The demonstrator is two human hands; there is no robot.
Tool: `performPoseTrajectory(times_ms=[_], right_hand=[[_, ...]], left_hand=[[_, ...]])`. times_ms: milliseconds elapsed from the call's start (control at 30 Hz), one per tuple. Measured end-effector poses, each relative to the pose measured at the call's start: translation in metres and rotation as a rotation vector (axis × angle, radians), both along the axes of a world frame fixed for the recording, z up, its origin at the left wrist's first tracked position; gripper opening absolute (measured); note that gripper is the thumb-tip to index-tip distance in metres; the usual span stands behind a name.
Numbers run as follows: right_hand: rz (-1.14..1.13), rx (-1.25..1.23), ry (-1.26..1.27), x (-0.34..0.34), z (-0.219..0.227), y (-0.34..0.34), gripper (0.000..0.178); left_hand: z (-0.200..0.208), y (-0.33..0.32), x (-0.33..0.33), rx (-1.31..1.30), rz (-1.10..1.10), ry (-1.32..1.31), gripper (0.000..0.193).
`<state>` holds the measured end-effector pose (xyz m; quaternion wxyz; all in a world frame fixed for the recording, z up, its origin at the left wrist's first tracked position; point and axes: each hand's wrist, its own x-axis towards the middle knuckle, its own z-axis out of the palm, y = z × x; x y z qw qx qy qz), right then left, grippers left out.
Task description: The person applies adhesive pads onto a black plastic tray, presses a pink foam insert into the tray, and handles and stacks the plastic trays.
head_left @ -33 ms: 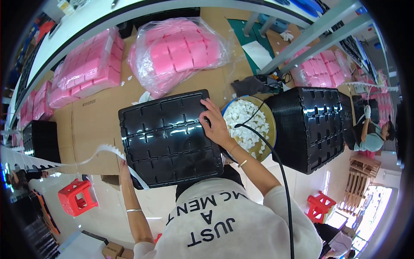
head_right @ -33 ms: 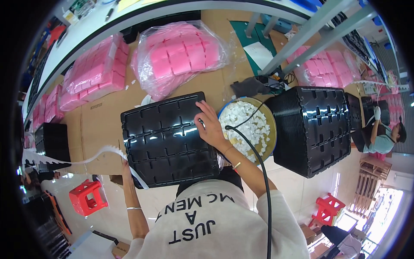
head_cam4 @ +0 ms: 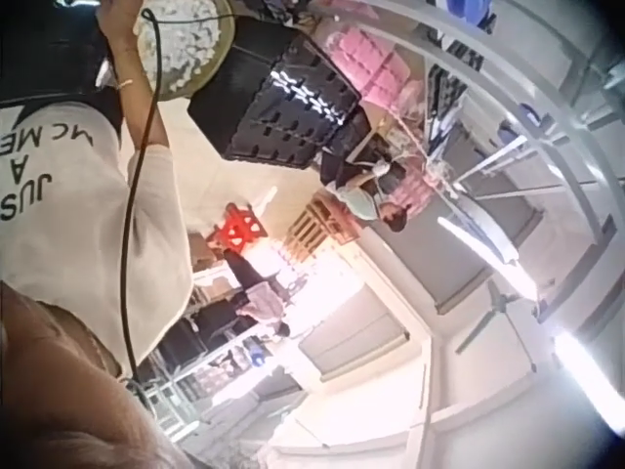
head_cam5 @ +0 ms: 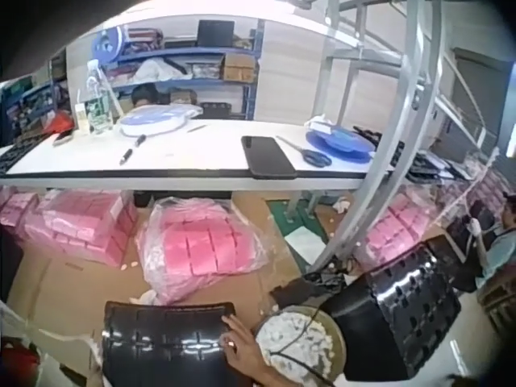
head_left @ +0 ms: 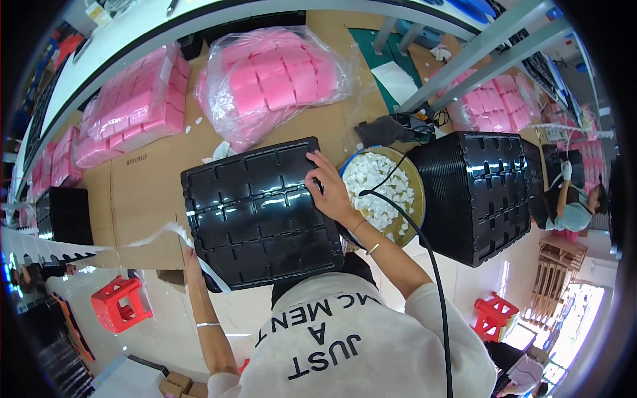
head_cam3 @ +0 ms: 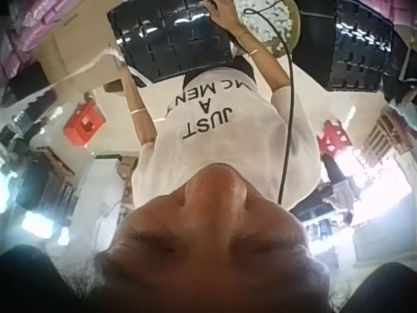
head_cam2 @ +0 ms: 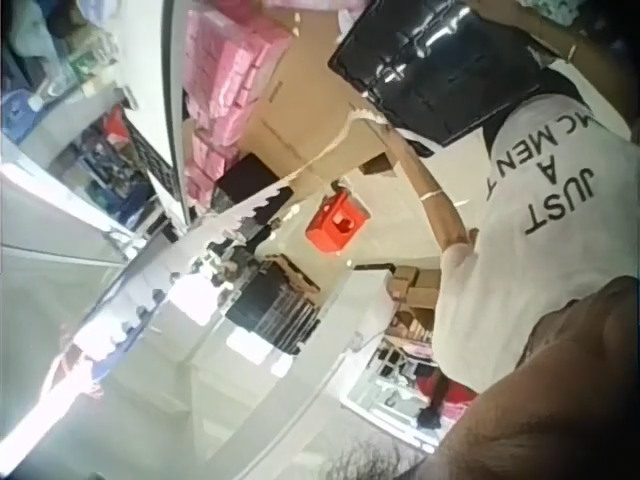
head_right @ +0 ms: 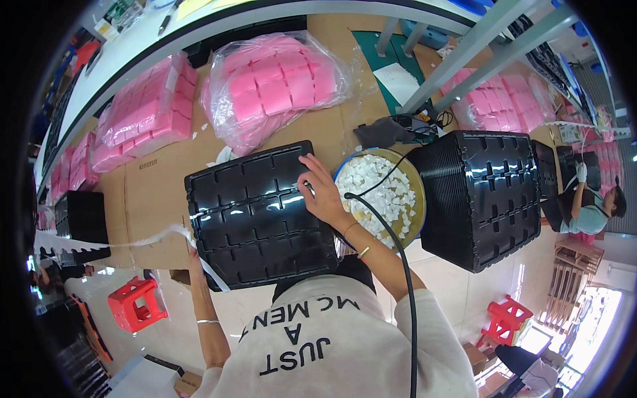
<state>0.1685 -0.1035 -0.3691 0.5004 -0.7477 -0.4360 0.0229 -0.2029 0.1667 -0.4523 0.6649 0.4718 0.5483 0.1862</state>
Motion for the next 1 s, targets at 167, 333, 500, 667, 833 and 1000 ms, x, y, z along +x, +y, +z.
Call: performPoseTrajectory(times_ms=[167, 333, 500, 667, 833, 1000], right_hand=[[-0.061, 0.127, 0.093, 0.015, 0.002, -0.004, 0.008], [-0.230, 0.143, 0.482, -0.024, 0.004, -0.057, 0.010], [-0.665, 0.117, 1.299, -0.105, 0.027, -0.189, 0.009], [-0.869, 0.008, 1.289, -0.099, 0.011, -0.239, 0.010], [-0.721, 0.299, 1.280, -0.070, -0.018, -0.226, 0.009], [-0.611, 0.325, 1.147, -0.043, -0.056, -0.206, 0.010]], left_hand=[[0.020, -0.026, 0.015, -0.019, 0.040, -0.117, 0.034], [-0.013, -0.021, -0.016, -0.070, 0.063, -0.222, 0.036], [-0.008, -0.015, -0.007, -0.115, 0.078, -0.246, 0.037], [-0.003, 0.016, 0.021, 0.030, 0.137, -0.154, 0.045], [-0.028, 0.064, 0.018, 0.287, -0.071, -0.057, 0.049], [-0.026, 0.053, 0.032, 0.157, -0.010, -0.111, 0.017]])
